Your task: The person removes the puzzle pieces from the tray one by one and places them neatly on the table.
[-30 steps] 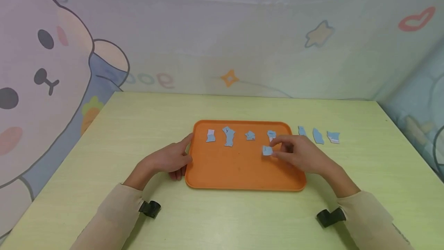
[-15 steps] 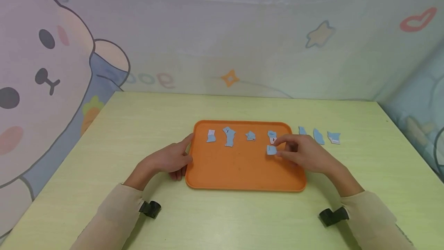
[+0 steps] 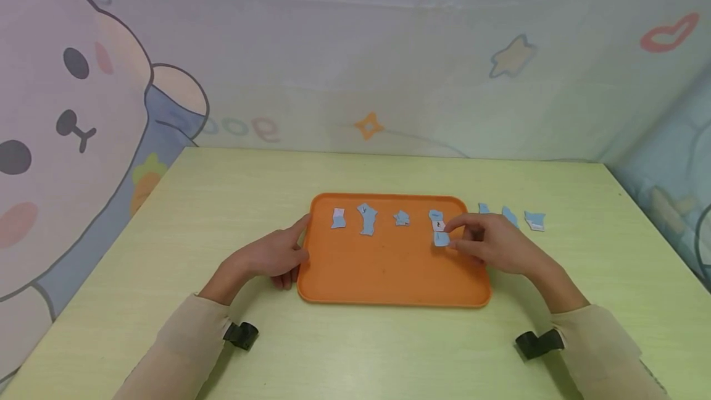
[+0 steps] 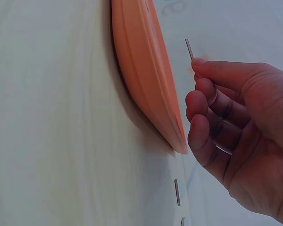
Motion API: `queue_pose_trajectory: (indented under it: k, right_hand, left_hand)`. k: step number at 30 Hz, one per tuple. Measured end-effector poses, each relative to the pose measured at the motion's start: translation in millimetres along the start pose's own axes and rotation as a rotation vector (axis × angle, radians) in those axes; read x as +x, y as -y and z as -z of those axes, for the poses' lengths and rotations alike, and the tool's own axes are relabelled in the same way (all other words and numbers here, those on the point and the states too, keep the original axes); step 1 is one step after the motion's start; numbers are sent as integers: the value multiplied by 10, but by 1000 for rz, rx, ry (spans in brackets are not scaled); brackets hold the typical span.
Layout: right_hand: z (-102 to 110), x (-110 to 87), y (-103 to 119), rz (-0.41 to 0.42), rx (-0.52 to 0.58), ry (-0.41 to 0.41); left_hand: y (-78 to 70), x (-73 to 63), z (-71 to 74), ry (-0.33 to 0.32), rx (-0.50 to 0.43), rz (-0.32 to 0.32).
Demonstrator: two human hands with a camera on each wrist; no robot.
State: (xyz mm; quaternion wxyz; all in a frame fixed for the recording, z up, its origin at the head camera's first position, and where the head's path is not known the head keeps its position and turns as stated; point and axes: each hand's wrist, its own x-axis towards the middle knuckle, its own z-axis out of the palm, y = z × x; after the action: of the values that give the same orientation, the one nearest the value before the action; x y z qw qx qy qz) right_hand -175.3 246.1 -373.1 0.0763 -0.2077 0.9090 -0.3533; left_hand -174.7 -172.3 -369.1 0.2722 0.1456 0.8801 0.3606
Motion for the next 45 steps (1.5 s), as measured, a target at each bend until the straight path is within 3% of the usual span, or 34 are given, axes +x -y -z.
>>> queue_pose_trajectory:
  k: [32,45]
  right_hand:
    - [199,-60,-359,-80,64,-11]
    - [265,-117,-473,-108,38,-37]
  left_hand:
    - [26,28,-8,-1,9,1]
    - [35,33,-8,-4,-4,-13]
